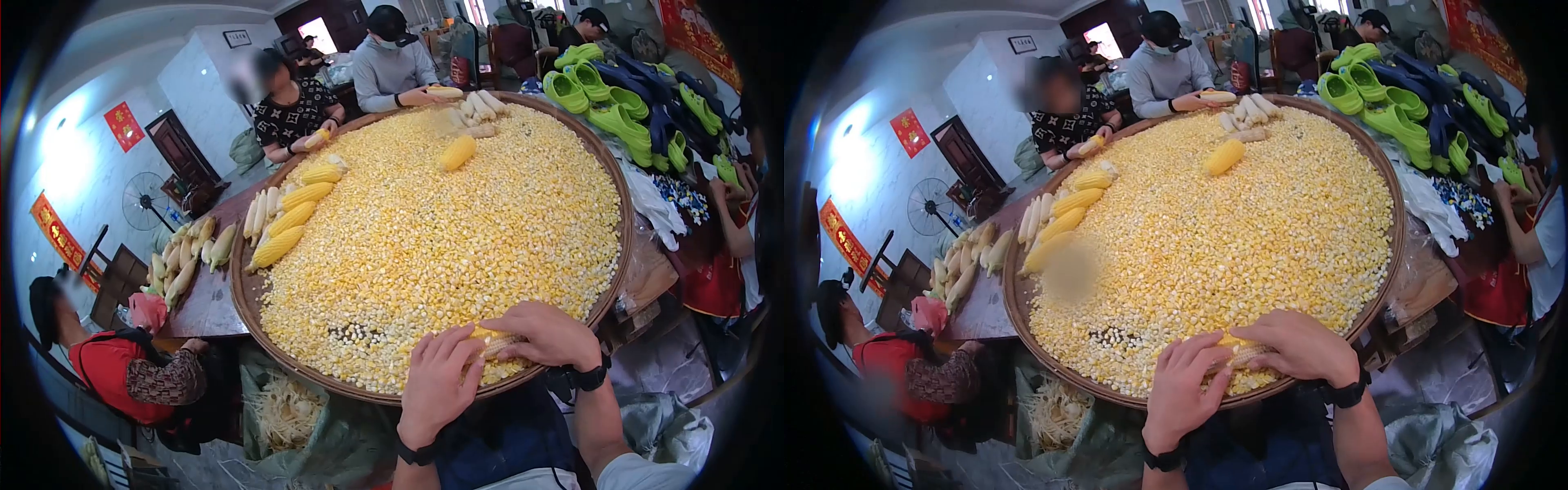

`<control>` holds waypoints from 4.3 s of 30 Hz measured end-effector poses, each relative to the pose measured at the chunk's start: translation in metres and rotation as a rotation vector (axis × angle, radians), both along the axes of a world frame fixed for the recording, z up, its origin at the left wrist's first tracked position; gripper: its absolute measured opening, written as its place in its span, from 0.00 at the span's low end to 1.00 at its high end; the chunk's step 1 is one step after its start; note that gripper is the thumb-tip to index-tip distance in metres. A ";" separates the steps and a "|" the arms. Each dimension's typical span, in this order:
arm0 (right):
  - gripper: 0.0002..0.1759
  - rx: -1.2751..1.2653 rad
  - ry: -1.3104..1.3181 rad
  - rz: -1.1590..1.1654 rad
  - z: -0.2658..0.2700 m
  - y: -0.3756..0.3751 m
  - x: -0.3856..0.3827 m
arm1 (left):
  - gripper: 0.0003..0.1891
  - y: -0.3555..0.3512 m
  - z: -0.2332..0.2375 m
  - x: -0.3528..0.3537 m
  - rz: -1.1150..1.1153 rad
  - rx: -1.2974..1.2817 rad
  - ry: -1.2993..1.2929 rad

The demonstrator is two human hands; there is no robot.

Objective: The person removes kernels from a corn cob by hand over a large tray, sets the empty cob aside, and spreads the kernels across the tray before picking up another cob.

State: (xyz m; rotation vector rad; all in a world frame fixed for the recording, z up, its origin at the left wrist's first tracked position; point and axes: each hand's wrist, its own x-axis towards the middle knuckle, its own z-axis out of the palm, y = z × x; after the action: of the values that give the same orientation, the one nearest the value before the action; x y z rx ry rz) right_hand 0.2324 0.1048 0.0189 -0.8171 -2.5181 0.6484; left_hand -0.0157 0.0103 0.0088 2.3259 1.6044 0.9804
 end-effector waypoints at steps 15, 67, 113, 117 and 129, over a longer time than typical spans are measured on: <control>0.32 -0.034 -0.022 0.009 0.010 0.001 -0.002 | 0.18 0.014 -0.001 0.014 0.037 0.017 -0.077; 0.38 -0.081 -0.076 -0.075 0.017 -0.004 -0.008 | 0.19 0.010 -0.017 0.017 0.022 0.094 -0.066; 0.33 0.030 0.049 0.055 -0.009 0.003 -0.001 | 0.10 0.009 0.004 0.027 0.161 -0.028 -0.142; 0.34 0.041 0.068 0.053 -0.013 0.003 0.000 | 0.10 0.006 -0.002 0.025 0.170 -0.013 -0.178; 0.34 -0.025 -0.011 0.036 -0.016 0.006 -0.003 | 0.10 0.008 -0.002 0.018 0.073 0.032 -0.061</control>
State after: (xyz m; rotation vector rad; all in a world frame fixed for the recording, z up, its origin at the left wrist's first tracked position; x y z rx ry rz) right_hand 0.2297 0.1107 0.0027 -0.7878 -2.5442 0.6905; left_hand 0.0025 0.0186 0.0066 2.2488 1.6721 1.0890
